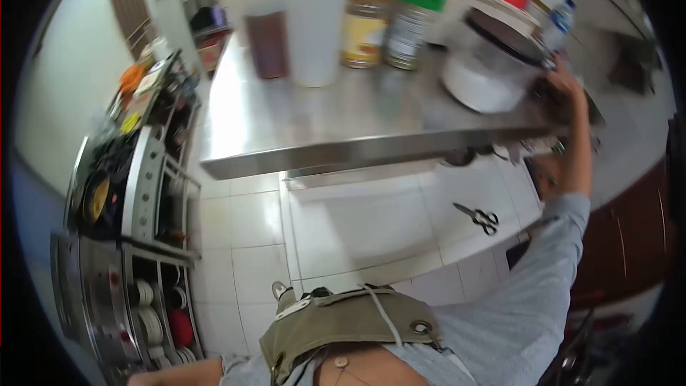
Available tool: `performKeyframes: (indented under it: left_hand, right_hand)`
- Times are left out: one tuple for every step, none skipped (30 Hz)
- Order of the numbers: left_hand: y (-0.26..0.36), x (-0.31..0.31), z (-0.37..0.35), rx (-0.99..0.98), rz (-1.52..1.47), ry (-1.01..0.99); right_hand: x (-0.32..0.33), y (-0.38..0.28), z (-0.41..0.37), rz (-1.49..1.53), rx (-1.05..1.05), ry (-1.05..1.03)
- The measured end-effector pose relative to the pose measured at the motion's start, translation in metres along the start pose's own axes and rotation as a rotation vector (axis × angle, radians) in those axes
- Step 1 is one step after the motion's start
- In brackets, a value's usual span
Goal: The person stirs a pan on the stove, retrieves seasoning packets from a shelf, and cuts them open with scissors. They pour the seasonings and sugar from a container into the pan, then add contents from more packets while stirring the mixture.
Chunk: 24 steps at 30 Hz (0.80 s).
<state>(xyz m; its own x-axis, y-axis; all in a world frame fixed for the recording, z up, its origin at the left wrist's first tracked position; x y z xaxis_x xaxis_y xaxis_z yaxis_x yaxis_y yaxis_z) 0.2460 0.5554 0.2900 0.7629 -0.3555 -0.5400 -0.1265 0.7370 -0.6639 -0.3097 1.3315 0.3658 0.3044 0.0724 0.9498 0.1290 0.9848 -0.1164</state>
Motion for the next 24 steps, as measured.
performKeyframes:
  left_hand:
    - [-0.008, 0.015, -0.01, 0.026, 0.058, 0.004]
    - [-0.015, 0.031, -0.019, 0.059, 0.111, 0.017]
    - [-0.02, 0.044, -0.025, 0.099, 0.156, 0.029]
    - [-0.021, 0.054, -0.029, 0.143, 0.189, 0.031]
    - [-0.019, 0.052, -0.03, 0.182, 0.208, 0.005]
    - [-0.02, 0.042, -0.035, 0.227, 0.224, -0.021]
    - [-0.022, 0.037, -0.04, 0.269, 0.206, -0.041]
    - [-0.024, 0.033, -0.044, 0.313, 0.187, -0.055]
    - [-0.019, 0.026, -0.045, 0.294, 0.223, -0.086]
    - [-0.019, 0.022, -0.048, 0.344, 0.214, -0.08]
    - [-0.021, 0.021, -0.051, 0.396, 0.204, -0.07]
    - [-0.019, 0.022, -0.051, 0.383, 0.236, -0.089]
    - [-0.02, 0.025, -0.052, 0.401, 0.227, -0.106]
    - [-0.022, 0.028, -0.053, 0.419, 0.221, -0.121]
    - [-0.023, 0.032, -0.054, 0.436, 0.232, -0.128]
    - [-0.023, 0.035, -0.053, 0.425, 0.262, -0.15]
    - [-0.026, 0.04, -0.052, 0.439, 0.272, -0.148]
    - [-0.028, 0.046, -0.05, 0.453, 0.278, -0.148]
    - [-0.03, 0.053, -0.049, 0.457, 0.291, -0.151]
    - [-0.033, 0.061, -0.048, 0.444, 0.309, -0.173]
    - [-0.037, 0.071, -0.048, 0.452, 0.321, -0.178]
    - [-0.041, 0.078, -0.046, 0.457, 0.332, -0.178]
    - [-0.046, 0.079, -0.046, 0.443, 0.345, -0.19]
    - [-0.053, 0.08, -0.048, 0.478, 0.367, -0.177]
  right_hand:
    - [0.001, 0.008, 0.005, -0.075, -0.001, 0.073]
    - [-0.003, 0.028, 0.014, -0.16, -0.014, 0.049]
    - [-0.009, 0.058, 0.035, -0.299, 0.034, 0.131]
    - [-0.017, 0.078, 0.047, -0.13, 0.153, 0.192]
    - [-0.022, 0.105, 0.066, -0.237, 0.374, 0.289]
    - [-0.027, 0.095, 0.066, -0.378, 0.33, 0.23]
    - [-0.011, 0.084, 0.067, -0.525, 0.282, 0.177]
    - [-0.003, 0.088, 0.072, -0.372, 0.039, -0.138]
    - [-0.007, 0.084, 0.061, -0.455, 0.125, -0.015]
    - [-0.008, 0.076, 0.054, -0.532, 0.207, 0.114]
    - [-0.008, 0.075, 0.05, -0.519, 0.199, 0.138]
    - [-0.01, 0.076, 0.045, -0.509, 0.181, 0.138]
    - [-0.01, 0.072, 0.047, -0.493, 0.159, 0.133]
    - [-0.008, 0.072, 0.047, -0.489, 0.145, 0.138]
    - [-0.007, 0.068, 0.047, -0.481, 0.138, 0.148]
    - [-0.004, 0.071, 0.048, -0.467, 0.124, 0.152]
    - [-0.002, 0.069, 0.047, -0.465, 0.115, 0.164]
    - [0.002, 0.068, 0.041, -0.462, 0.096, 0.17]
    - [0.003, 0.066, 0.037, -0.454, 0.083, 0.175]
    - [0.004, 0.061, 0.037, -0.449, 0.068, 0.181]
    - [0.008, 0.061, 0.035, -0.44, 0.051, 0.186]
    - [0.01, 0.059, 0.034, -0.434, 0.032, 0.197]
    - [0.012, 0.058, 0.031, -0.423, 0.02, 0.205]
    - [0.015, 0.057, 0.03, -0.415, 0.002, 0.211]
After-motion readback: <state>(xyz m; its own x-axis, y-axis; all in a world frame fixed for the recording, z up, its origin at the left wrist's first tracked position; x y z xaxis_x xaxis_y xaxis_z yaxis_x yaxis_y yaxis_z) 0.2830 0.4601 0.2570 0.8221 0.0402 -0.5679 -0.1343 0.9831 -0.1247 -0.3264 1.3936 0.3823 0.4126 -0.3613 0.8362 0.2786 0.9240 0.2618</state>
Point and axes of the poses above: each hand's wrist, its own z-axis towards the middle knuckle, its own x-axis out of the back of the hand, y = z × x, the point moved 8 cm from there along z, towards the middle knuckle, and after that the axes turned 10 degrees about -z, right-handed, at the moved point
